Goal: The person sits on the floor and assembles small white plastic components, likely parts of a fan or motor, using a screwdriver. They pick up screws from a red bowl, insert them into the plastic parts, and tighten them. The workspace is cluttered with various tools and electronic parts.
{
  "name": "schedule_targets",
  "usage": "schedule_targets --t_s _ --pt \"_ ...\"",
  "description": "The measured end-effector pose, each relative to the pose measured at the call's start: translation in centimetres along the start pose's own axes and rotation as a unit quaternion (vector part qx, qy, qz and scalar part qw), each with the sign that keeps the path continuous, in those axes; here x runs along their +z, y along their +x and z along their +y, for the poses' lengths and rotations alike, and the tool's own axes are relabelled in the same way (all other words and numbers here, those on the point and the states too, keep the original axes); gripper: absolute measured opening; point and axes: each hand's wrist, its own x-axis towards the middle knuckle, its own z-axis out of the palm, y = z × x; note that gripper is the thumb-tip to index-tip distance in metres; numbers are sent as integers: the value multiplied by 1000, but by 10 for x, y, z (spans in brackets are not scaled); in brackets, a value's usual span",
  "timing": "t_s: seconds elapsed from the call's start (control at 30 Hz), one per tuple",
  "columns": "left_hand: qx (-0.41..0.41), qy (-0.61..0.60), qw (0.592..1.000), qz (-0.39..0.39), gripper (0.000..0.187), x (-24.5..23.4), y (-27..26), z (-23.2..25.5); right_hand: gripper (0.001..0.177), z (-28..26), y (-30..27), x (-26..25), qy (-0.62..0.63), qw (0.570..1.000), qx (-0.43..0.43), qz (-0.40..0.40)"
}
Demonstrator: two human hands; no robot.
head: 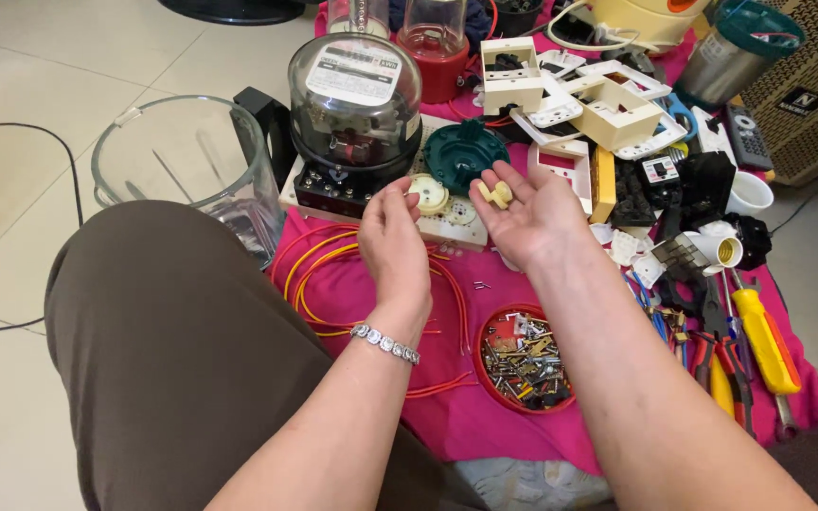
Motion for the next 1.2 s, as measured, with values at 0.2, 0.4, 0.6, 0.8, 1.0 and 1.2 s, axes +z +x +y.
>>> schedule_targets --t_s 0.2,0.4,0.6,0.8,1.0,1.2 --pt "-16 20 999 23 29 -1 5 -13 60 0 13 -6 -40 999 -33 11" --pt "-5 78 996 -47 32 -4 -6 -4 64 -13 11 0 -101 993 -67 6" --pt "354 530 751 -175 42 -3 -4 -27 65 -17 2 -5 -71 996 -54 1" --pt "337 548 741 -191 33 -1 0 -31 62 -31 -15 -17 -62 995 -78 11" --pt "348 525 747 -212 20 -4 -1 -31 61 -27 -23 -18 -66 995 -74 8" --pt "375 497 753 -214 16 -3 3 -32 61 -30 -22 -26 -57 996 -73 3"
